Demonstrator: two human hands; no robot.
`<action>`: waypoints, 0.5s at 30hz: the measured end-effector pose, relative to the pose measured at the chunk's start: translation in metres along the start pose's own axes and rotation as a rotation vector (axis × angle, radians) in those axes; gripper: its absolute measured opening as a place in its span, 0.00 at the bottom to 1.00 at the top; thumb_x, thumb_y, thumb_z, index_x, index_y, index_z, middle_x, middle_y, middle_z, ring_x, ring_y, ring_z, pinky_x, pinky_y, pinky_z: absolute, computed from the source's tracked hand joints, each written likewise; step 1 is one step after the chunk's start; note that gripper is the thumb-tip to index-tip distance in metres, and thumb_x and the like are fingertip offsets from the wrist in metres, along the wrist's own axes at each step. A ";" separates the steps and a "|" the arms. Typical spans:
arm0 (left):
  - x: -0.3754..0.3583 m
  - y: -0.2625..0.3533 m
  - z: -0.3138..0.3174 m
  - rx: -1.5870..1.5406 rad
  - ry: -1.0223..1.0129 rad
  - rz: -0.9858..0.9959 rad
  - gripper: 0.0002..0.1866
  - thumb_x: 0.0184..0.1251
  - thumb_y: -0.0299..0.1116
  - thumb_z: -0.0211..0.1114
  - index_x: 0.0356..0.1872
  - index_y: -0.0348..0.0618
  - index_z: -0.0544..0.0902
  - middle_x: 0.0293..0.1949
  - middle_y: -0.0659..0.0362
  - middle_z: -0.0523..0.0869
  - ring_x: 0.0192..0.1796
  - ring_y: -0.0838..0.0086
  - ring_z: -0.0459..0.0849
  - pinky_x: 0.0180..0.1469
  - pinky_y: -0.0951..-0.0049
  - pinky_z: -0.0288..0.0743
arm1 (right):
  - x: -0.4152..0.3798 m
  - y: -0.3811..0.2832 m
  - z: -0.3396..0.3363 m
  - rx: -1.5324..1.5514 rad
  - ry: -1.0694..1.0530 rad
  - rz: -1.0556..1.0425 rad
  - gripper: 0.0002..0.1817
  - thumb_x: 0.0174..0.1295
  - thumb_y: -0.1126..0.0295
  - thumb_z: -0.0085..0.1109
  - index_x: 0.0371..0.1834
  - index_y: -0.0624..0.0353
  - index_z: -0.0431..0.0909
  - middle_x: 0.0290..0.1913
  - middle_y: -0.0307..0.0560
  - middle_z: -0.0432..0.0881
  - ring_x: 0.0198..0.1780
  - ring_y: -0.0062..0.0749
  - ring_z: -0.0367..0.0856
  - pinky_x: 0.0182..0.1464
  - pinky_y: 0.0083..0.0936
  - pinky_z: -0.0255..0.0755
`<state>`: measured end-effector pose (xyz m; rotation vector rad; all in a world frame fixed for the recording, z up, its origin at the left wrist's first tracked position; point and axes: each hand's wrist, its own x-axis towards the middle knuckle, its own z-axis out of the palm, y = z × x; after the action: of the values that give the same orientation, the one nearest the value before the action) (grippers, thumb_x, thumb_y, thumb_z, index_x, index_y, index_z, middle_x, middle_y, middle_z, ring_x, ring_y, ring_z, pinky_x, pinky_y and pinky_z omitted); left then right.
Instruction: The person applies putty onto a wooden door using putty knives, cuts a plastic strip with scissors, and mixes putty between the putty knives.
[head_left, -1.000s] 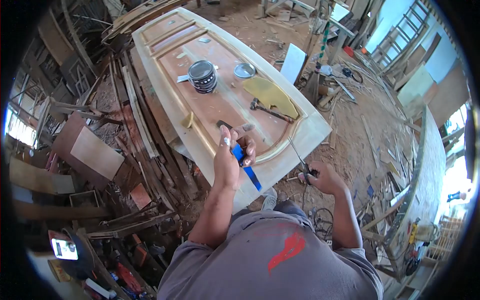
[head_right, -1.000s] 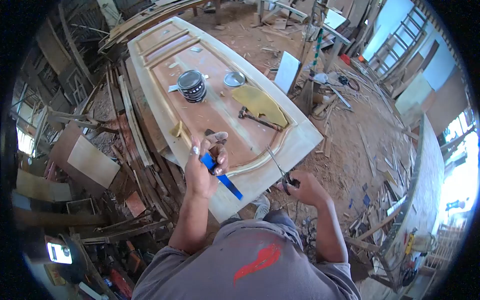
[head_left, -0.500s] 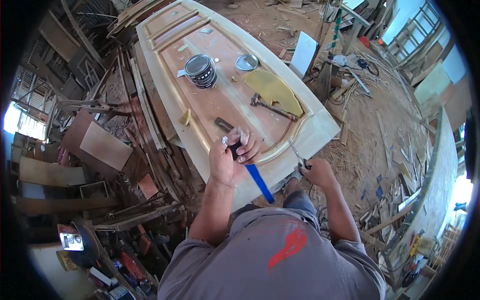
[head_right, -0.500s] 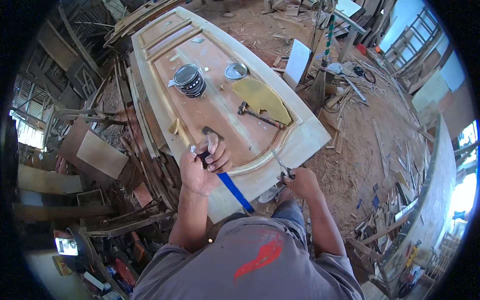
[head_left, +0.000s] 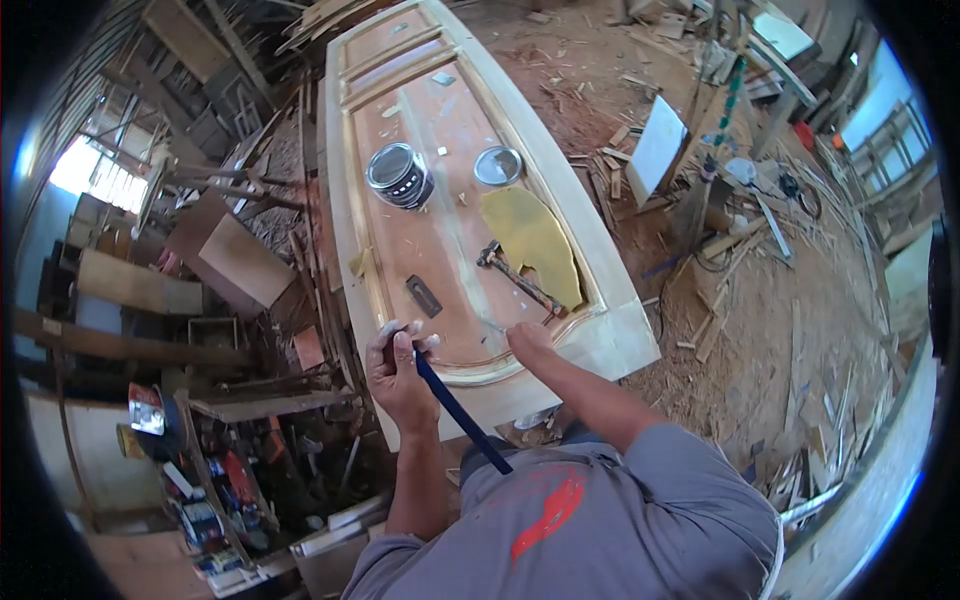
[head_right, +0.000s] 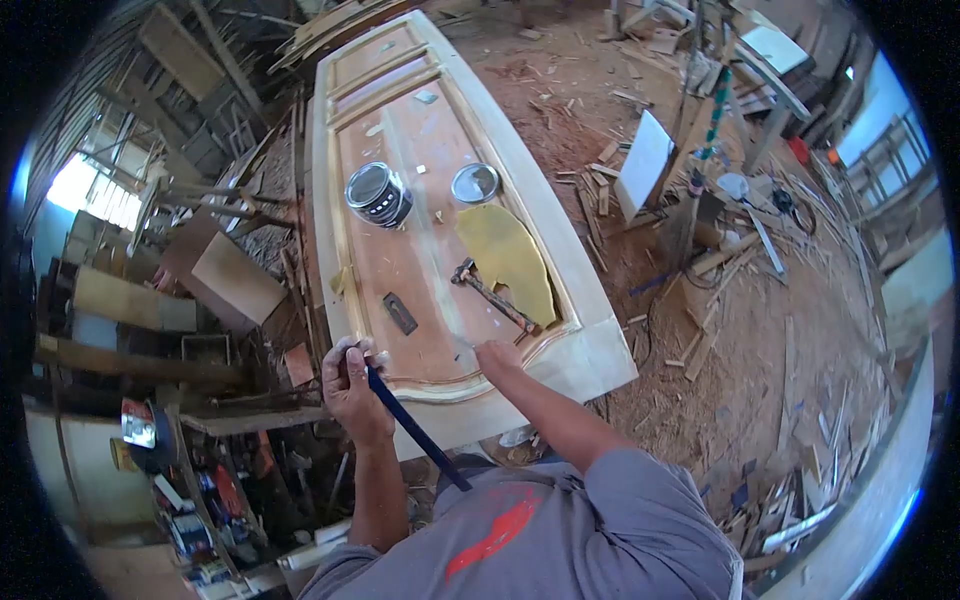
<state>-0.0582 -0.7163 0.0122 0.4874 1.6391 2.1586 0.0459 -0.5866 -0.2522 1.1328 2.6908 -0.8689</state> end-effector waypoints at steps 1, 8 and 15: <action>-0.002 -0.002 0.000 0.043 0.053 0.049 0.11 0.80 0.32 0.63 0.56 0.39 0.81 0.44 0.52 0.90 0.40 0.72 0.87 0.42 0.73 0.84 | 0.000 -0.003 -0.003 0.008 -0.037 -0.012 0.11 0.63 0.70 0.57 0.40 0.61 0.90 0.42 0.63 0.89 0.45 0.56 0.91 0.46 0.49 0.83; -0.013 -0.026 -0.010 -0.187 0.322 0.169 0.09 0.79 0.31 0.65 0.52 0.38 0.82 0.45 0.51 0.90 0.42 0.68 0.89 0.46 0.68 0.87 | -0.033 -0.040 -0.046 0.687 -0.193 -0.343 0.23 0.78 0.55 0.51 0.58 0.65 0.83 0.47 0.58 0.89 0.49 0.46 0.89 0.54 0.40 0.81; -0.029 -0.053 0.008 -0.261 0.302 0.063 0.05 0.76 0.24 0.66 0.48 0.36 0.85 0.43 0.49 0.90 0.43 0.65 0.90 0.51 0.61 0.89 | -0.145 -0.082 -0.155 0.975 -0.287 -0.192 0.18 0.77 0.58 0.61 0.54 0.63 0.83 0.34 0.38 0.82 0.32 0.19 0.77 0.39 0.23 0.75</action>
<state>-0.0240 -0.7112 -0.0380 0.1421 1.4668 2.5460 0.1134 -0.6402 -0.0417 0.7244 2.1288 -2.2975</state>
